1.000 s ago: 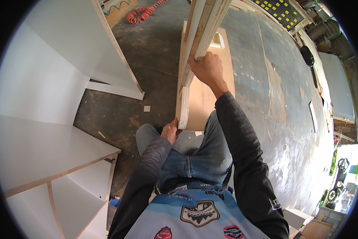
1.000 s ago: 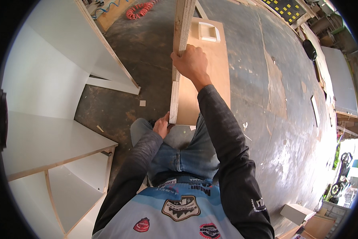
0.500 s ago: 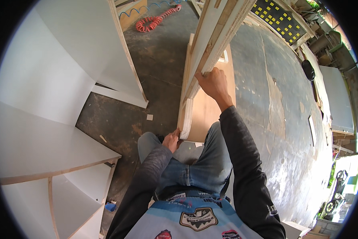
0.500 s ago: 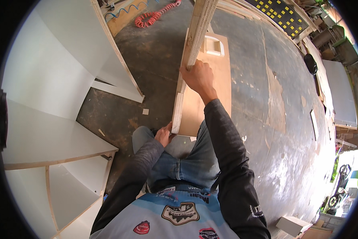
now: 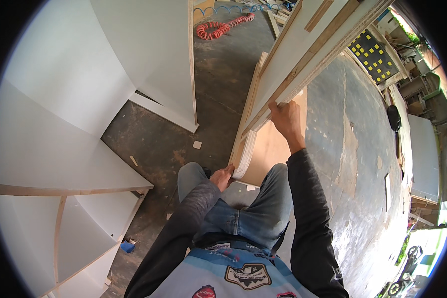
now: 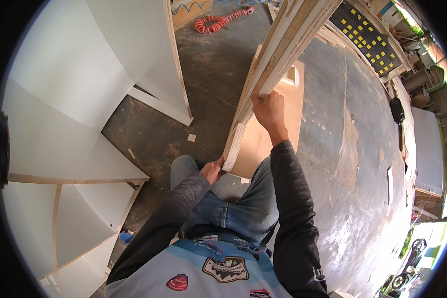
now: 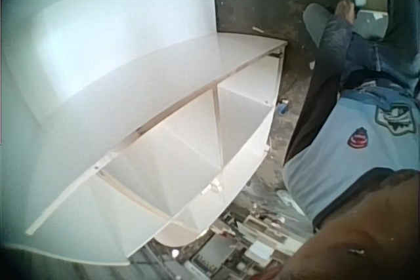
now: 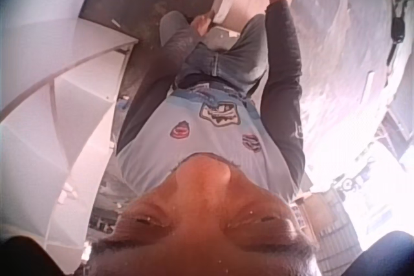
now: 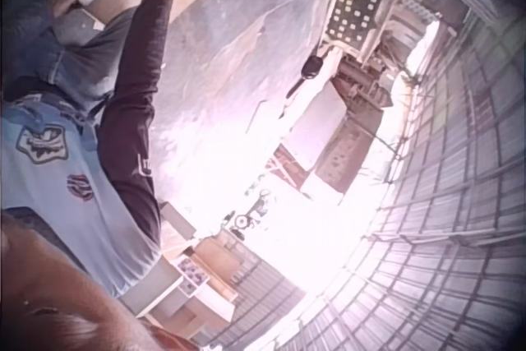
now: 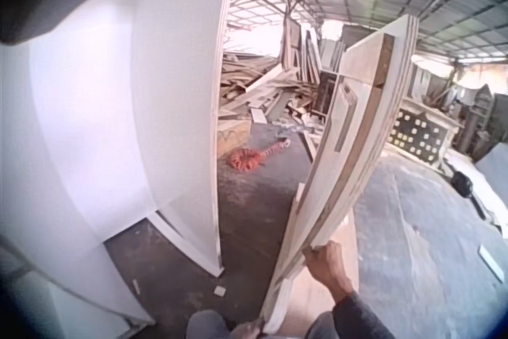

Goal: The person positions wooden boards on a workbench, uses a tape measure to check dimensions, and hammers nails into the wood to join pieces together.

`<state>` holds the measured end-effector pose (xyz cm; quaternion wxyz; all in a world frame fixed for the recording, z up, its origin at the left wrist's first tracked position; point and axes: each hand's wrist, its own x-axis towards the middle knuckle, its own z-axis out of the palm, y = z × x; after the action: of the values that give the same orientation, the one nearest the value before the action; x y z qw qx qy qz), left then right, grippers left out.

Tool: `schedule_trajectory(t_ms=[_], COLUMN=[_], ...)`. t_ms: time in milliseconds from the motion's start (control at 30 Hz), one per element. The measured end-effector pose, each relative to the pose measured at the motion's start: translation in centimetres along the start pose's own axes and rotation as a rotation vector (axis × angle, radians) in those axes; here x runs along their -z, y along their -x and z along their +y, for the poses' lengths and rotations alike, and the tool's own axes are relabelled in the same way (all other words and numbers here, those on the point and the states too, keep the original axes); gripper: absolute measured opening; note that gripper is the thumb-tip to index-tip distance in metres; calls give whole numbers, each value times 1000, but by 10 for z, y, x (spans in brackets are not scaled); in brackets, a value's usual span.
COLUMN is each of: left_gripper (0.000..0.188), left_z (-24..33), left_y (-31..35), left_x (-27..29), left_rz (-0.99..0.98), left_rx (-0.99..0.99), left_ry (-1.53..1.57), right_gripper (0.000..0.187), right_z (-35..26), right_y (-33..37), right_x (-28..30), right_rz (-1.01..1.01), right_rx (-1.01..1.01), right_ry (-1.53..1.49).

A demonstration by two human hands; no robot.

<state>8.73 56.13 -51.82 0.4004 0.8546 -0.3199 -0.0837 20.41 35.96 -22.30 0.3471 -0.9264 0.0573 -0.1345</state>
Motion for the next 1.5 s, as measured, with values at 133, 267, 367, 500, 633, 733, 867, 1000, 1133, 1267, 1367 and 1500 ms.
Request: schedule_trajectory(t_ms=[133,267,367,500,633,733,867,1000,1133,1267,1367,1500], left_gripper=[40,40,48,64,74,73,74,76,77,75,77,61], left_z=[-5,5,11,-8,-14,-4,-12,-23,-18,-19,-19,-14], left_y=[2,-1,-3,0,-2,-5,-1,-1,-2,-3,-3,-3], left_x=[-3,2,4,-9,-12,-8,-13,-20,-18,-17,-16,-13], left_rz=[-13,-31,-52,-39,-7,-16,-19,-25,-47,-66,-39,-41], left_rx=[9,30,49,62,-4,-22,0,-6,9,13,-33,-12], left_ry=[-13,3,11,14,17,1,-38,-52,-57,-26,-54,-22], right_gripper=[30,27,25,21,35,27,26,26,26,35,34,26], right_z=[-7,0,15,4,10,19,12,14,16,18,21,22], right_y=[5,6,3,3,2,6,8,9,8,7,6,7], right_x=[-1,0,-4,-3,-7,-5,1,1,-2,-3,-5,-4], right_rz=[21,36,53,27,89,122,87,101,121,120,116,102], right_rx=[35,42,73,28,7,-10,-34,4,17,28,44,88], right_ry=[15,17,-14,-15,-23,-46,-30,-36,-21,-42,-21,-15])
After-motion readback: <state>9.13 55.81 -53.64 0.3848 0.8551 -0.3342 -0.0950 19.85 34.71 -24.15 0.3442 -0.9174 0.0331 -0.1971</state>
